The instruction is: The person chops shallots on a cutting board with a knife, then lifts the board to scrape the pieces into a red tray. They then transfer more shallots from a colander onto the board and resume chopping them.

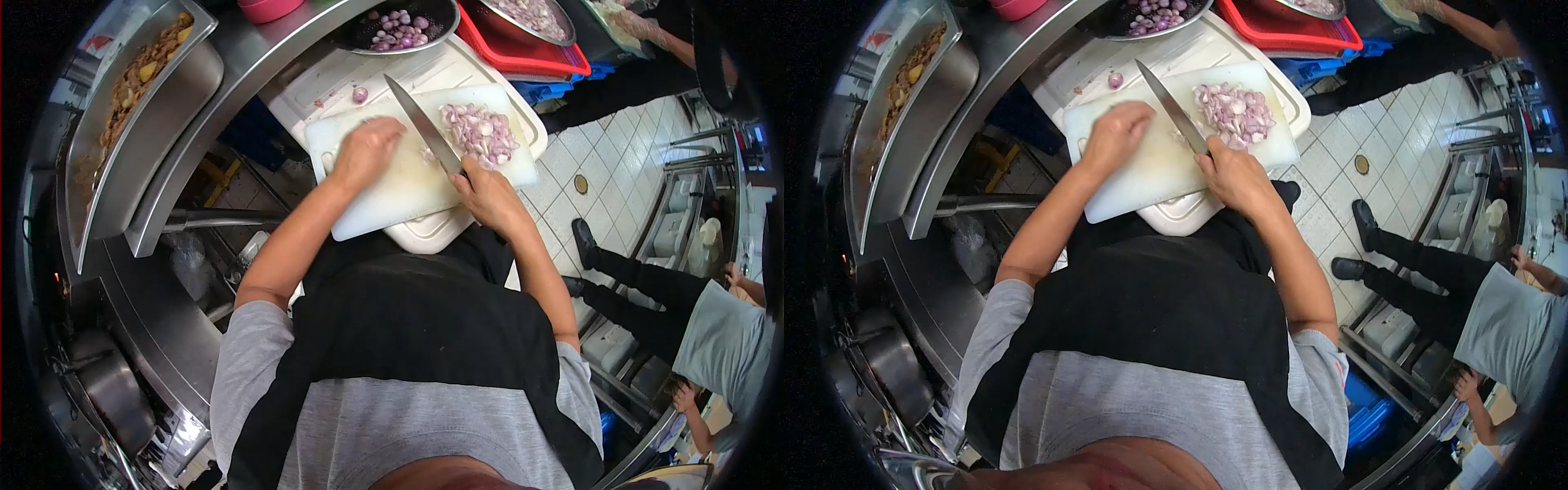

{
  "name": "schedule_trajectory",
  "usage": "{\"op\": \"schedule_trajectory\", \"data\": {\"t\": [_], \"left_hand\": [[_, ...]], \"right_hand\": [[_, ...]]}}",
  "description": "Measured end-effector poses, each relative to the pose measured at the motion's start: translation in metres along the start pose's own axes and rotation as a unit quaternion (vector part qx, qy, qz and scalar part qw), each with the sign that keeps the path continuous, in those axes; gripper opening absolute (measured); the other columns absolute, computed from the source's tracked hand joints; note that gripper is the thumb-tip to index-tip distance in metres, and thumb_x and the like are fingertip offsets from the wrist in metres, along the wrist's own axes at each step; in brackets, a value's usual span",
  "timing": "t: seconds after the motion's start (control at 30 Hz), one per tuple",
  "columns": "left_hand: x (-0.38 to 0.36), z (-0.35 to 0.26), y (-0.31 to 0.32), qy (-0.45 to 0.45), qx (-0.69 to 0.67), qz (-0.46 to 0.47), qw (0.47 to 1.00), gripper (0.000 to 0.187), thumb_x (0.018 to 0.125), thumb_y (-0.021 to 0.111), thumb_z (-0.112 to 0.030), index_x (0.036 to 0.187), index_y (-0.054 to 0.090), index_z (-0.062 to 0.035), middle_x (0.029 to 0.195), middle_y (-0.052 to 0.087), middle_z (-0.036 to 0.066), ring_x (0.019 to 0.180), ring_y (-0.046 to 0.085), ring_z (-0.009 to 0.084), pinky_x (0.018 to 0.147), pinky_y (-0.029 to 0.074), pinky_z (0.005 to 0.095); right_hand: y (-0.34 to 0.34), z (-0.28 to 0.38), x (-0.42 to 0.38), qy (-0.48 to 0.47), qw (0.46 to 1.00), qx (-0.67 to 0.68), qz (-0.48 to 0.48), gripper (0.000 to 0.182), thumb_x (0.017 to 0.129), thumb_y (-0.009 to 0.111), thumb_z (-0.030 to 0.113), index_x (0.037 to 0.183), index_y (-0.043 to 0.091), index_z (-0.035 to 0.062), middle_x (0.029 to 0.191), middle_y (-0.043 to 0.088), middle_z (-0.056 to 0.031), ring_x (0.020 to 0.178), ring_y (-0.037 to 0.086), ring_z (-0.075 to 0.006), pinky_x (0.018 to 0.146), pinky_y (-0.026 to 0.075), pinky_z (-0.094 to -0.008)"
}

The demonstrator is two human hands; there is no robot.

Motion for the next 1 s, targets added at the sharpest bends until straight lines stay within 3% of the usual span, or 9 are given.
{"op": "schedule_trajectory", "data": {"t": [0.1, 0.13, 0.17, 0.23, 0.4, 0.47, 0.57, 0.7, 1.0], "left_hand": [[0.023, 0.039, -0.027, -0.106, 0.092, -0.054, 0.989, 0.016, 0.085, 0.063, -0.006, 0.100, 0.069, -0.0044, 0.107, 0.067, 0.016, 0.096, 0.065, 0.0359, 0.085, 0.052, 0.0431], [0.032, 0.049, -0.033, -0.129, 0.132, -0.048, 0.982, 0.022, 0.085, 0.065, -0.014, 0.105, 0.069, -0.0055, 0.111, 0.066, 0.016, 0.099, 0.064, 0.0369, 0.087, 0.052, 0.0441], [0.039, 0.054, -0.034, -0.127, 0.132, -0.049, 0.982, 0.022, 0.085, 0.065, -0.014, 0.105, 0.069, -0.0055, 0.111, 0.066, 0.016, 0.099, 0.064, 0.0369, 0.087, 0.052, 0.0441], [0.048, 0.067, -0.030, -0.197, 0.156, 0.019, 0.968, 0.029, 0.084, 0.067, -0.019, 0.110, 0.070, -0.0063, 0.109, 0.067, 0.017, 0.100, 0.064, 0.0377, 0.088, 0.051, 0.0453], [0.056, 0.079, -0.011, -0.200, 0.143, 0.063, 0.967, 0.029, 0.084, 0.067, -0.019, 0.111, 0.069, -0.0074, 0.109, 0.066, 0.017, 0.096, 0.066, 0.0371, 0.087, 0.052, 0.0448], [0.051, 0.046, -0.012, -0.198, -0.026, -0.031, 0.979, 0.029, 0.083, 0.068, -0.011, 0.111, 0.069, -0.0058, 0.105, 0.068, 0.014, 0.095, 0.066, 0.0321, 0.086, 0.052, 0.0368], [0.029, 0.000, 0.005, -0.129, -0.134, 0.003, 0.983, 0.030, 0.081, 0.069, -0.003, 0.111, 0.068, -0.0050, 0.106, 0.067, 0.013, 0.095, 0.067, 0.0273, 0.085, 0.053, 0.0337], [0.000, -0.035, 0.018, -0.071, -0.071, 0.077, 0.992, 0.028, 0.080, 0.070, -0.001, 0.109, 0.069, -0.0044, 0.109, 0.067, 0.013, 0.097, 0.067, 0.0247, 0.083, 0.054, 0.0337], [-0.001, -0.032, 0.017, -0.095, -0.103, 0.044, 0.989, 0.018, 0.086, 0.070, -0.008, 0.104, 0.073, -0.0039, 0.102, 0.069, 0.012, 0.085, 0.069, 0.0245, 0.076, 0.055, 0.0333]], "right_hand": [[0.002, 0.002, -0.019, -0.009, 1.000, -0.019, 0.006, 0.026, 0.097, 0.054, 0.027, 0.100, 0.049, 0.0016, 0.080, 0.064, -0.0289, 0.080, 0.062, -0.0494, 0.071, 0.047, -0.0549], [0.004, 0.007, -0.026, -0.003, 0.999, -0.040, 0.036, 0.025, 0.097, 0.054, 0.027, 0.098, 0.050, 0.0021, 0.077, 0.064, -0.0284, 0.077, 0.063, -0.0483, 0.069, 0.047, -0.0549], [0.013, 0.003, -0.029, -0.054, 0.998, -0.029, 0.033, 0.029, 0.096, 0.053, 0.029, 0.100, 0.050, 0.0011, 0.073, 0.063, -0.0299, 0.072, 0.064, -0.0486, 0.068, 0.050, -0.0559], [0.021, 0.006, -0.034, -0.057, 0.995, -0.016, 0.077, 0.029, 0.096, 0.054, 0.029, 0.100, 0.051, 0.0007, 0.076, 0.064, -0.0309, 0.076, 0.064, -0.0487, 0.071, 0.049, -0.0560], [0.012, -0.025, -0.021, -0.023, 0.998, 0.047, 0.028, 0.029, 0.095, 0.054, 0.029, 0.103, 0.053, 0.0008, 0.083, 0.065, -0.0304, 0.086, 0.063, -0.0490, 0.079, 0.048, -0.0555], [0.004, -0.042, -0.016, 0.004, 0.999, 0.037, -0.006, 0.029, 0.095, 0.054, 0.029, 0.102, 0.054, 0.0005, 0.081, 0.065, -0.0301, 0.083, 0.063, -0.0489, 0.077, 0.048, -0.0551], [-0.012, -0.038, -0.019, 0.032, 0.998, -0.019, -0.042, 0.029, 0.096, 0.054, 0.029, 0.101, 0.053, 0.0006, 0.080, 0.065, -0.0296, 0.082, 0.064, -0.0482, 0.075, 0.049, -0.0548], [-0.009, -0.020, -0.030, 0.015, 0.998, -0.047, -0.036, 0.028, 0.096, 0.055, 0.028, 0.099, 0.052, 0.0000, 0.078, 0.065, -0.0281, 0.077, 0.065, -0.0463, 0.072, 0.050, -0.0548], [0.005, -0.013, -0.041, -0.053, 0.992, -0.095, -0.064, 0.024, 0.094, 0.057, 0.022, 0.095, 0.049, -0.0008, 0.066, 0.065, -0.0209, 0.065, 0.067, -0.0397, 0.057, 0.053, -0.0493]]}}
Point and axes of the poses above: each hand's wrist, its own x-axis towards the middle knuckle, its own y-axis out of the palm, z = x × y, the point moved 4 cm from there along x, towards the middle knuckle
